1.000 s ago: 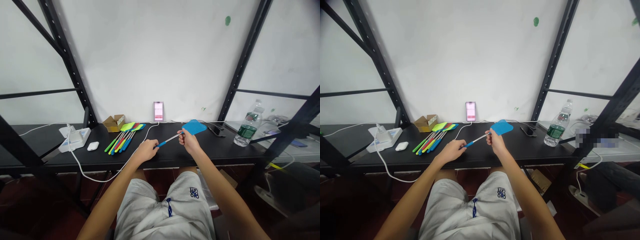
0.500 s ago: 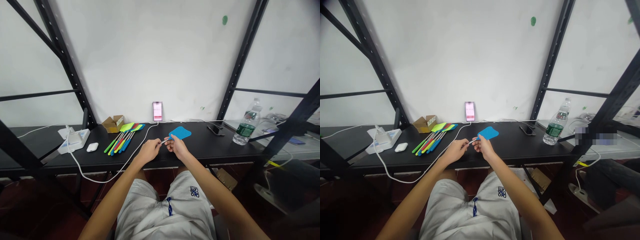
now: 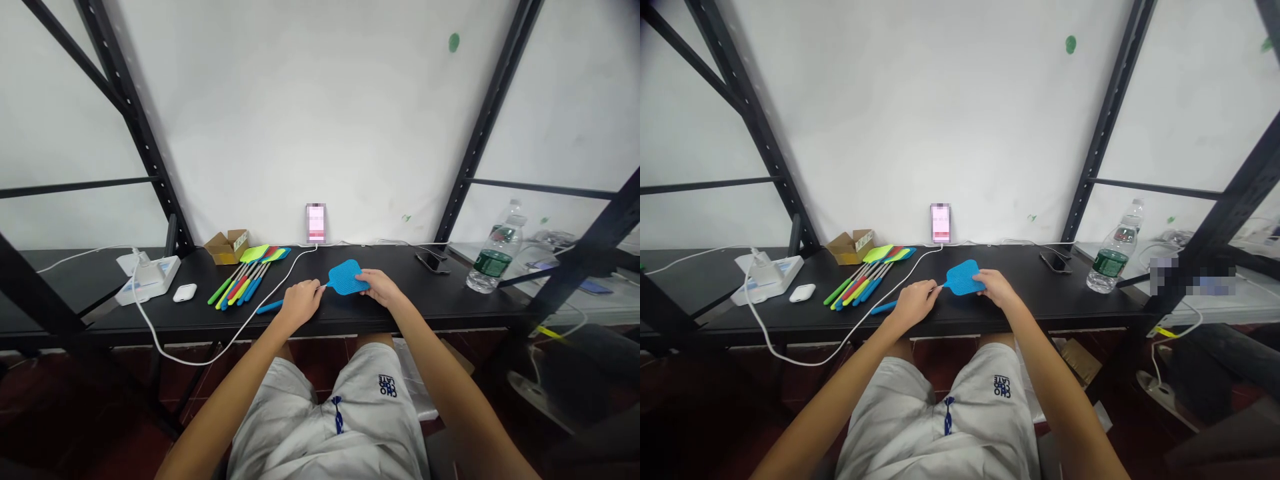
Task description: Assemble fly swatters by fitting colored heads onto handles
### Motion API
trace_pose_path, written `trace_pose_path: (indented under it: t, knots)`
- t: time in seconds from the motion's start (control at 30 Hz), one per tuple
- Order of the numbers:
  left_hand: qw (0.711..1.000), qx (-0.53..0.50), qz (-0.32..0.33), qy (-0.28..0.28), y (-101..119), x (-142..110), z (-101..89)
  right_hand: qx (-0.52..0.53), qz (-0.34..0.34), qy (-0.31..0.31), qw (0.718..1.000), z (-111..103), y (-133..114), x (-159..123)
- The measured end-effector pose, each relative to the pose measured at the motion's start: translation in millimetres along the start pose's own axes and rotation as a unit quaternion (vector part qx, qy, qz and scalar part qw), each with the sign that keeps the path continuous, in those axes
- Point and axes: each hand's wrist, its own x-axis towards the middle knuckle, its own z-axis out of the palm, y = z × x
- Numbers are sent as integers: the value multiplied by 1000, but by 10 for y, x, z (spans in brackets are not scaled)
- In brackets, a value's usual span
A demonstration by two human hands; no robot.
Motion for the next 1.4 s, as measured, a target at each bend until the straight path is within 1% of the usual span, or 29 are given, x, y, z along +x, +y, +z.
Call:
trace_pose_path:
  t: [0.03,0.1,0.23,0.37,0.53,0.63,0.8,1.23,1.4]
  knots:
    - [1000,5,3,-3,15,-3,17,-17,3,-29,999,-23,-2,-4]
    - [1000,12,8,-10,36,-7,41,-33,6,-50,998,-63,-1,-4]
    - [1000,22,11,-17,43,-9,50,-27,11,-54,998,-119,15,17]
    - [999,23,12,-22,31,-10,35,-30,13,-54,998,-128,31,33]
    - [999,31,12,-18,4,-10,34,-54,-29,-41,997,-100,31,40]
    - [999,37,17,-15,-15,-7,45,-78,-42,-27,996,-100,38,56]
    - [999,40,0,-23,-28,3,72,-106,-64,-29,992,-138,82,110]
    - [999,41,-24,-9,-30,4,97,-109,-71,2,991,-153,107,151]
    - [999,41,-29,-2,-38,10,105,-132,-80,19,988,-141,102,157]
